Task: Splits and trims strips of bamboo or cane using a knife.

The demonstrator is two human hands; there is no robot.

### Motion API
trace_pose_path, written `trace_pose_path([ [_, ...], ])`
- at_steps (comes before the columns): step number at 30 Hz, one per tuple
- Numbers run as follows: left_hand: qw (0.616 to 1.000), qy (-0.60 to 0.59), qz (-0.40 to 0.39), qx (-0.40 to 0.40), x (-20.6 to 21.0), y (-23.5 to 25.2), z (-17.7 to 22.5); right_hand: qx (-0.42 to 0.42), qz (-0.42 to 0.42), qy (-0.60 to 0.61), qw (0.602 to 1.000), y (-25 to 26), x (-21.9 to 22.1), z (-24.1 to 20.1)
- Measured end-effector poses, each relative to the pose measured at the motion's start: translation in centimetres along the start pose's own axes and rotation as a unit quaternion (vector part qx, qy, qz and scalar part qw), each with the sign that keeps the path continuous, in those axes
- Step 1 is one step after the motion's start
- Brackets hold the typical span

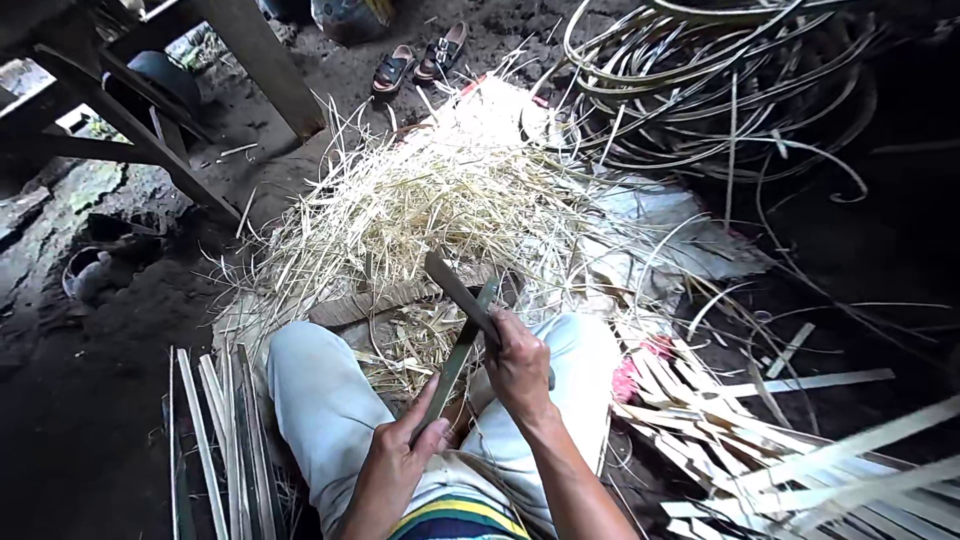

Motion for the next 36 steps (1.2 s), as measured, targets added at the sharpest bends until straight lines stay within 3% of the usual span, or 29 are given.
trace_pose_path([
  [22,0.999,0.019,-0.02,-0.022,0.3,0.9,0.0,0.015,-0.016,-0.026,0.999,0.7,0.1,0.8],
  [27,0.999,0.022,-0.024,-0.021,0.3,0.4,0.1,0.058,-0.041,-0.046,0.996,2.2,0.6,2.5],
  [31,0.999,0.033,-0.011,-0.027,-0.1,0.9,-0.2,0.014,-0.04,-0.031,0.999,1.1,0.9,0.6],
  [36,0.997,0.07,-0.022,-0.001,-0.3,0.6,0.2,0.089,-0.087,-0.026,0.992,3.1,1.4,3.4],
])
Point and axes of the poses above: each hand's wrist, its own y-axis towards the middle knuckle, its own x-axis out of the palm, z = x × y, the point moved 7 cm from there along y, towards the middle knuckle, and after that the axes turned 13 degrees about z, right-handed, at the moved point
